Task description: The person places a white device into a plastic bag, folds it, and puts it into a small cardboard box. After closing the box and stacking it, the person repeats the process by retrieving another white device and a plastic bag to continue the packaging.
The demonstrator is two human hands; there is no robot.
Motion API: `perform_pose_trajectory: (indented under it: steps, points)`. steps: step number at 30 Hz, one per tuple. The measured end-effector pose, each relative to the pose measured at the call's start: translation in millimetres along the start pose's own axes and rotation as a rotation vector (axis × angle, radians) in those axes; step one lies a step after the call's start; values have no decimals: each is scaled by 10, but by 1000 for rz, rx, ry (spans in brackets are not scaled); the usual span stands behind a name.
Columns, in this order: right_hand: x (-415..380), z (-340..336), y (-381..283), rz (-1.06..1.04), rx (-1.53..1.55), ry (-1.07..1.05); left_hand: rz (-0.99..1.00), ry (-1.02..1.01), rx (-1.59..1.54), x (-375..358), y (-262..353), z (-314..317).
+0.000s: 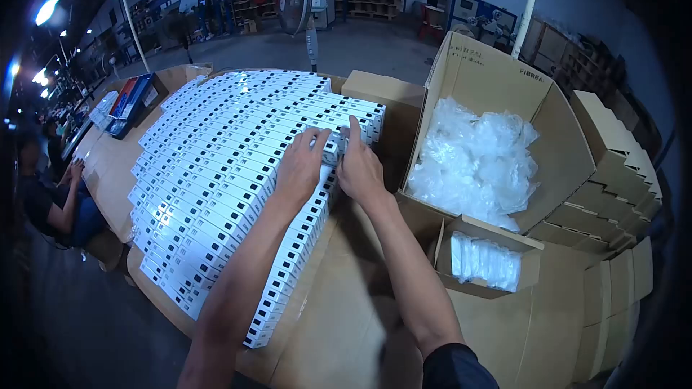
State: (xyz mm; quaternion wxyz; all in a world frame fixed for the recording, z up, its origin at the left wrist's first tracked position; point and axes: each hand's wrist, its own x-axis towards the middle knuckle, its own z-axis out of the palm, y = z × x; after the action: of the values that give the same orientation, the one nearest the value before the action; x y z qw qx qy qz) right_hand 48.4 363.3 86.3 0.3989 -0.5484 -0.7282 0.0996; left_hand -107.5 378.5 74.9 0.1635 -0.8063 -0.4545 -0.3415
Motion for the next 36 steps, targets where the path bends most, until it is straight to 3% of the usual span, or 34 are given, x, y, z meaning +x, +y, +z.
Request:
perform_pose_trajectory:
  steps: [3,5,7,9,11,15,16,19,20,23,25,27,30,33,36]
  points:
    - [1,5,-13,24,20,-27,17,-79,37,18,-50,-41]
    - [-15,16,-26,89,41,-23,19,-17,22,-31,-44,-78]
    - [-130,34,5,-161,92,179,-5,22,-42,-98,4,-181]
    - [-336,-165,-133,-81,215,60,-59,30,-80,-150,159,-428]
    - [-560,-290,-241,-17,279,95,-90,92,-151,-207,359,-690]
    - [-917,-1050,-624,309,921,-346,-80,136,-309,-336,874,-1181]
    - [-965,-1107,-594,249,963,-359,-15,156,-292,-366,1003,-1279]
    - [-1100,-1271,-486,161,1047,-268,62,167,-397,-457,1370,-1336]
    - [-1133,-1281,-350,-6,896,-137,78,123,-427,-427,1483,-1385]
    - [-1251,-1828,-283,171,972,-128,204,74,-579,-126,1700,-1448]
    - [-1227,-2104,-72,144,893,-28,131,11,-728,126,1793,-1218]
    - [-1150,-2333,213,116,674,141,179,-60,-594,435,1880,-942]
    - [-984,-2666,480,186,169,268,364,23,-457,1011,1911,-144]
    - [-785,-2772,798,115,-37,360,363,-64,-286,1512,1974,706]
    - [-577,-2803,921,131,-40,369,407,-105,-59,1804,1961,1244]
